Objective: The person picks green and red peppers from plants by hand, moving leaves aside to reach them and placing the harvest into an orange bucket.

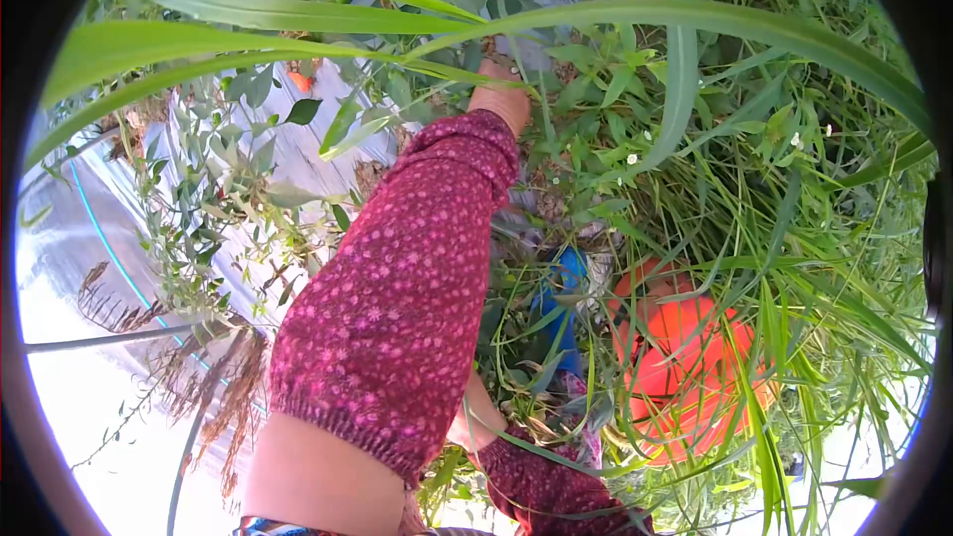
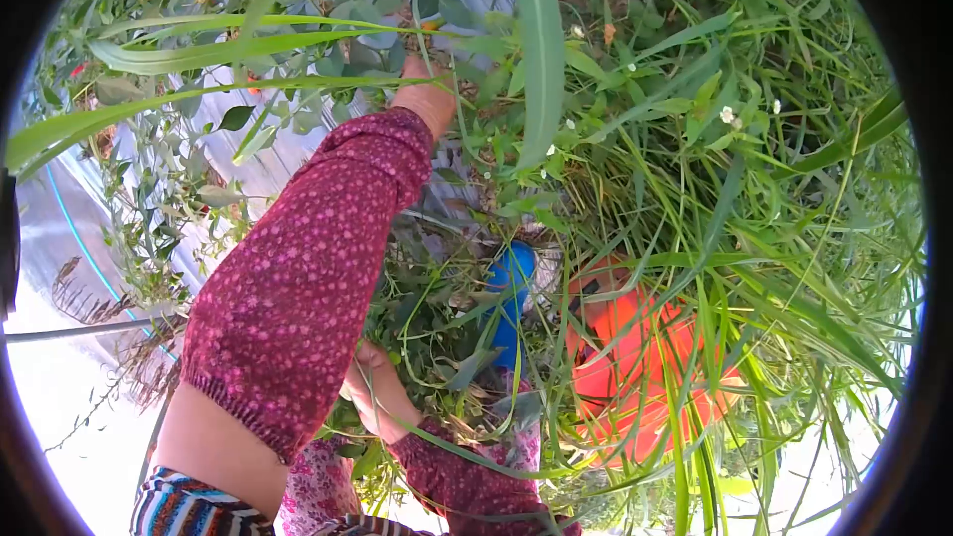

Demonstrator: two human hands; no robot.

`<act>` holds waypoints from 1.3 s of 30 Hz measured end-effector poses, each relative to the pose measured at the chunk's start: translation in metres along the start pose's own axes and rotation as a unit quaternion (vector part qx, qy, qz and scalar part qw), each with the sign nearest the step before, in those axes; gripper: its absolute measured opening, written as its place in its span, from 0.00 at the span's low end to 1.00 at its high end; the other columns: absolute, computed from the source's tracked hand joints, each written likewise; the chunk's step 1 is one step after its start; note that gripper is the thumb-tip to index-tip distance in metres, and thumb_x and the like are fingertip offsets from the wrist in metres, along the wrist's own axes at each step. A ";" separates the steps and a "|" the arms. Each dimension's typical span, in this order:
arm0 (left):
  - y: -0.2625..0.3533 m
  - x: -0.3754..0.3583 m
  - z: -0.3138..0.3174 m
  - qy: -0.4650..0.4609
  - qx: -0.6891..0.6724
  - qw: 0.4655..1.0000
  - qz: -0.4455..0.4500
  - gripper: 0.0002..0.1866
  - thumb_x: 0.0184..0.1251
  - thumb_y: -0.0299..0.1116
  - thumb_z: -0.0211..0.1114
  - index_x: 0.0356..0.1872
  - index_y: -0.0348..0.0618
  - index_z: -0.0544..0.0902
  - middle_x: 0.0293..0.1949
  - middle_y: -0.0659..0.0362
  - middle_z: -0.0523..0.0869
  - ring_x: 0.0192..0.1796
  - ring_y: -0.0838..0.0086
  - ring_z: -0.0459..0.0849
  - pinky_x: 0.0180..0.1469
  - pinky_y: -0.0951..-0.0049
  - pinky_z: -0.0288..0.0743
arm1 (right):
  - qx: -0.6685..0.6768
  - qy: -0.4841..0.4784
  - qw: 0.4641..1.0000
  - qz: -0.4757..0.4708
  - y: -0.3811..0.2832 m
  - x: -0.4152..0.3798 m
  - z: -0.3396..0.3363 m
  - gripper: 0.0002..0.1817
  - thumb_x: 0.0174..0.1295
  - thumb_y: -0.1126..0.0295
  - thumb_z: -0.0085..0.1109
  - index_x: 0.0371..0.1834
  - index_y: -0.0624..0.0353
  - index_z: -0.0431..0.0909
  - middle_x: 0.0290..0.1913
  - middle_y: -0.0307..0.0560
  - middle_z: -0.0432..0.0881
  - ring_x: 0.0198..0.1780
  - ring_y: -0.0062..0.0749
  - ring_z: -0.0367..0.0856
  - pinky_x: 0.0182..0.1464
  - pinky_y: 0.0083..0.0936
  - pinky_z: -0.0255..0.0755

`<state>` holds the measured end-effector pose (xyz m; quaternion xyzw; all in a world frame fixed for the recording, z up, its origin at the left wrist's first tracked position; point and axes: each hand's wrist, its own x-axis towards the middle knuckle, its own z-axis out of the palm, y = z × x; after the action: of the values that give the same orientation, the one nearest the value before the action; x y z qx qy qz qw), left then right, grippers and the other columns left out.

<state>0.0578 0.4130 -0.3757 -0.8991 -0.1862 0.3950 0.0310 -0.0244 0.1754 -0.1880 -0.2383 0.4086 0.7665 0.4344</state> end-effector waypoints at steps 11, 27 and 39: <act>-0.012 -0.016 0.033 0.057 -0.053 0.997 0.025 0.17 0.63 0.31 0.54 0.53 0.42 0.74 0.49 0.50 0.81 0.53 0.60 0.80 0.50 0.54 0.72 | -0.099 0.031 0.993 -0.053 0.002 0.002 0.020 0.24 0.56 0.59 0.66 0.53 0.57 0.74 0.48 0.39 0.81 0.53 0.26 0.74 0.61 0.32 0.61; -0.001 -0.088 -0.018 0.168 -0.035 0.985 0.036 0.15 0.57 0.32 0.57 0.46 0.40 0.76 0.30 0.58 0.81 0.45 0.65 0.78 0.60 0.49 0.61 | -0.102 0.029 0.992 -0.066 -0.001 0.003 0.024 0.22 0.58 0.55 0.62 0.49 0.59 0.73 0.41 0.40 0.81 0.40 0.26 0.79 0.41 0.26 0.74; -0.012 -0.182 -0.078 0.295 -0.151 0.943 0.033 0.13 0.47 0.32 0.59 0.37 0.44 0.76 0.36 0.59 0.74 0.38 0.70 0.74 0.39 0.67 0.65 | -0.099 -0.006 0.993 -0.067 -0.006 0.004 0.024 0.26 0.57 0.55 0.64 0.53 0.60 0.71 0.46 0.40 0.79 0.44 0.27 0.77 0.41 0.26 0.74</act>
<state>-0.0026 0.3655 -0.1926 -0.9750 -0.1968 0.0806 -0.0645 -0.0218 0.1986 -0.1801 -0.3023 0.3113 0.7738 0.4614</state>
